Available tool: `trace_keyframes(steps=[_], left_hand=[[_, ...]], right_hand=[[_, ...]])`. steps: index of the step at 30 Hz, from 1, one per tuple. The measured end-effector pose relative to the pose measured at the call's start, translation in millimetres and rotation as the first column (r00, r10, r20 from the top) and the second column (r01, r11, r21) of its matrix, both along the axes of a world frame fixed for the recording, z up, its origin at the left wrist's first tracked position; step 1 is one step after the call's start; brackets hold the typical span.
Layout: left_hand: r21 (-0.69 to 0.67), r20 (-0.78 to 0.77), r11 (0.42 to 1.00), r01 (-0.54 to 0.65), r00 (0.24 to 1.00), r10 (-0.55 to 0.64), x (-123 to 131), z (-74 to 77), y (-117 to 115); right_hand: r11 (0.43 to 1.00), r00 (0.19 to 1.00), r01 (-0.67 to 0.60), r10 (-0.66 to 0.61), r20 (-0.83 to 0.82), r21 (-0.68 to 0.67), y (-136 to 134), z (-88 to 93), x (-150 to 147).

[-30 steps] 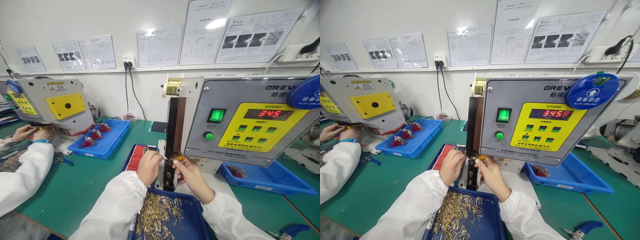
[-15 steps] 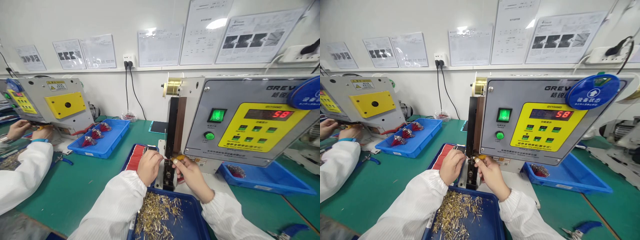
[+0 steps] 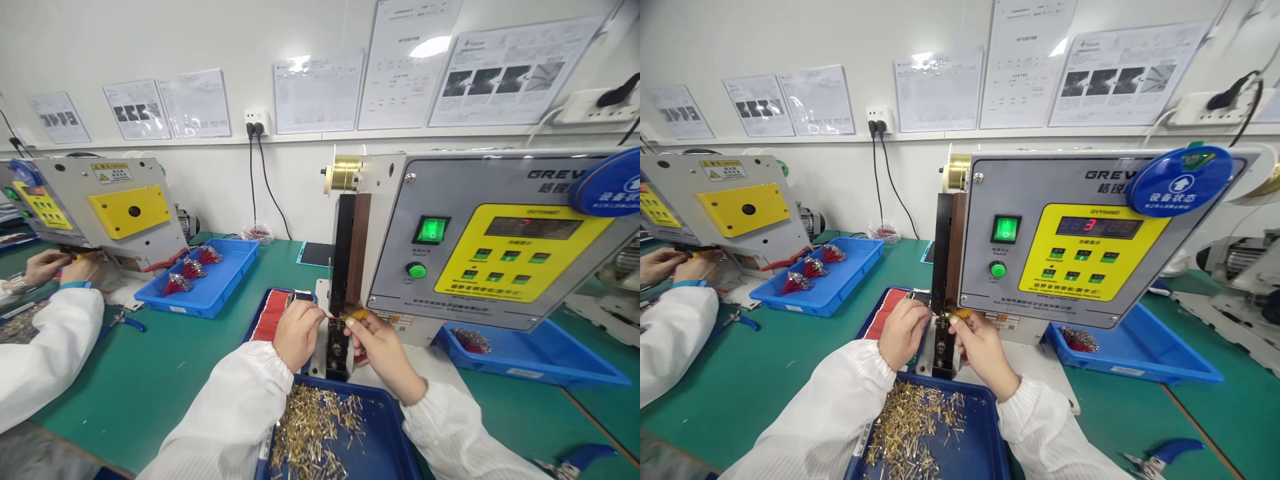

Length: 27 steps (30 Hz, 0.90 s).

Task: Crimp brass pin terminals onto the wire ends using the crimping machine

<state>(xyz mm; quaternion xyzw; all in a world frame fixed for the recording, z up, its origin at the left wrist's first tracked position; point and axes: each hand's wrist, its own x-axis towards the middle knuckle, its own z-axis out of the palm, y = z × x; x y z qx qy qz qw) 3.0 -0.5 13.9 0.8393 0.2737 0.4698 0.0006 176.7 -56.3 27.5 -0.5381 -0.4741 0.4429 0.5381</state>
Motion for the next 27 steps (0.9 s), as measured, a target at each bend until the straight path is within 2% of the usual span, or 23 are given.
trace_keyframes(steps=[11, 27], left_hand=[[0.03, 0.028, 0.999, -0.035, 0.999, 0.034, 0.0, 2.4, -2.0], [0.058, 0.027, 0.998, -0.023, 0.999, 0.021, 0.4, 1.2, -1.5]], right_hand=[[1.0, 1.0, -0.006, 0.006, -0.013, 0.018, -0.7, -1.2, 0.3], [0.997, 0.997, 0.082, -0.082, -0.015, -0.009, -1.6, -3.1, -4.6]])
